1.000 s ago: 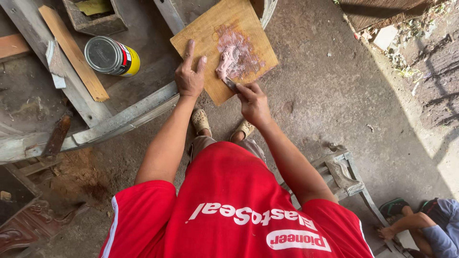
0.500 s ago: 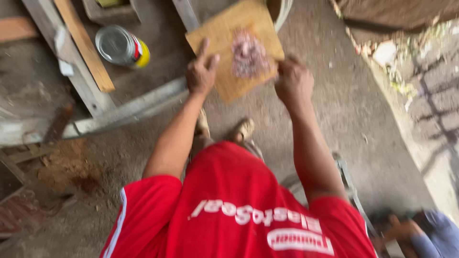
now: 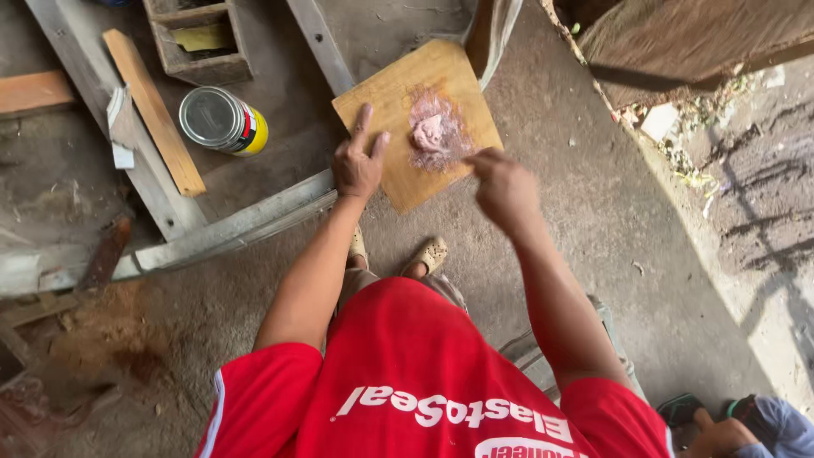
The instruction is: The person mixes a pinkish paste on a wooden board using a chisel, then applies it to a curved wooden furniture frame. They use a hammer to tap nails into the frame to secure the repair.
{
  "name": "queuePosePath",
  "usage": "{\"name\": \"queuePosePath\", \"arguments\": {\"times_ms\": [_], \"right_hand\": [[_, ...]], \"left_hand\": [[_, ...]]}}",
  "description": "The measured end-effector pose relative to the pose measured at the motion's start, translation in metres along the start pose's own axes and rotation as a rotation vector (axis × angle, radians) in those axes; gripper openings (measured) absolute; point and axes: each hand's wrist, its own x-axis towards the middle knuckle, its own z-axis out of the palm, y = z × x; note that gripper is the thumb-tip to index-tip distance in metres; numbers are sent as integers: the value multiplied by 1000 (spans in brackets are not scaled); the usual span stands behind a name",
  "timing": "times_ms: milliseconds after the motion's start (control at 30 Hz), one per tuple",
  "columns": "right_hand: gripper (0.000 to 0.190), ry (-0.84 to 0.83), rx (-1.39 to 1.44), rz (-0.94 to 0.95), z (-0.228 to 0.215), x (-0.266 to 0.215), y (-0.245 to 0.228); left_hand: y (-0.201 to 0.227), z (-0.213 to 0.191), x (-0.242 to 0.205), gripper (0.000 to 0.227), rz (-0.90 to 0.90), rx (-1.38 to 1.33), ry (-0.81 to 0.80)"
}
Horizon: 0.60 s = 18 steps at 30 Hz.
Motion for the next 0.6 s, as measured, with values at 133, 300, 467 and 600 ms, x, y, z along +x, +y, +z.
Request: {"name": "queuePosePath", "arguments": {"times_ms": [133, 300, 467, 600], "right_hand": [[42, 110, 97, -14, 10, -37, 12], [30, 50, 53, -110, 14, 7, 33], [25, 73, 299, 155, 35, -11, 14], [33, 12, 308, -62, 35, -42, 20]], "left_hand": [[11, -8, -51, 58, 5, -88, -27], [4, -5, -16, 61, -49, -16, -24], [-3, 2, -14, 63, -130, -23, -76], [3, -6, -38, 61, 2, -8, -15]]}}
